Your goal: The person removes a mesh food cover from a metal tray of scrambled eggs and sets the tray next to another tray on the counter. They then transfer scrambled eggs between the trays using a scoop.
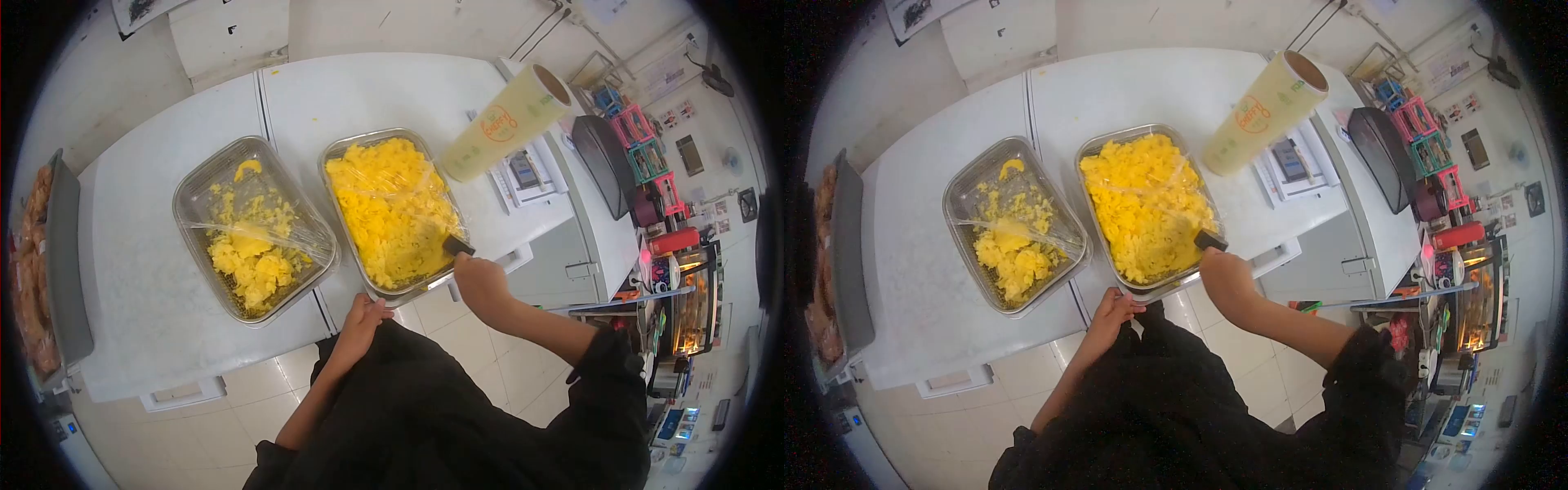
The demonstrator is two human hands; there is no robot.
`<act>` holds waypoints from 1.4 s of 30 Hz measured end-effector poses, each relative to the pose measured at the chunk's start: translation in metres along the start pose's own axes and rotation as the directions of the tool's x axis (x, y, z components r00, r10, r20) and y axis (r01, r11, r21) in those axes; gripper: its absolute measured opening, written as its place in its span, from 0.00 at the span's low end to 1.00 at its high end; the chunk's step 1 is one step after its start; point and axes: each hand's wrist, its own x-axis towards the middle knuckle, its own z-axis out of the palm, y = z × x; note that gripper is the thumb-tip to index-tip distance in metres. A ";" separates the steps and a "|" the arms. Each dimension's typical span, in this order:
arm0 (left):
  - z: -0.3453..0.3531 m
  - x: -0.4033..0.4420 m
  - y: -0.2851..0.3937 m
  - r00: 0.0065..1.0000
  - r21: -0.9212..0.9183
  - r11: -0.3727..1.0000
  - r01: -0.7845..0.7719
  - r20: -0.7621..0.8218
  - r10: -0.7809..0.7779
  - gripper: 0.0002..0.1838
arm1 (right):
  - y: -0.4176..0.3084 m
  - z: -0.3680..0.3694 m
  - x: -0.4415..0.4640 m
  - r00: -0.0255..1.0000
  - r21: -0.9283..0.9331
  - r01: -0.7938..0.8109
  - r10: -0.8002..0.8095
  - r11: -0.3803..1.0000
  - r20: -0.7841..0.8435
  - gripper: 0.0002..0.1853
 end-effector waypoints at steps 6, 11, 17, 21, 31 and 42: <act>0.001 0.008 -0.002 0.997 0.007 1.000 0.021 -0.077 -0.020 0.16 | -0.016 -0.014 0.029 0.920 0.101 0.345 -0.357 0.933 0.162 0.05; 0.000 0.012 -0.004 0.996 -0.015 1.000 0.009 -0.084 -0.010 0.16 | -0.027 -0.017 0.047 0.878 0.083 0.404 -0.412 0.911 0.243 0.05; 0.000 0.013 -0.004 0.996 0.002 1.000 -0.030 -0.085 0.030 0.14 | -0.036 -0.023 0.058 0.848 0.148 0.448 -0.472 0.882 0.240 0.06; 0.000 0.013 -0.005 0.997 0.014 1.000 -0.013 -0.082 0.015 0.14 | -0.041 -0.015 0.058 0.776 0.154 0.580 -0.600 0.800 0.193 0.06; -0.003 0.013 -0.004 0.999 0.025 0.999 0.038 -0.030 -0.038 0.13 | -0.012 -0.018 0.083 0.431 0.094 0.891 -0.893 0.444 0.129 0.06; -0.003 0.012 -0.004 0.998 0.022 0.998 0.052 -0.036 -0.051 0.14 | 0.007 0.034 0.077 0.844 0.693 0.378 -0.537 0.614 0.016 0.16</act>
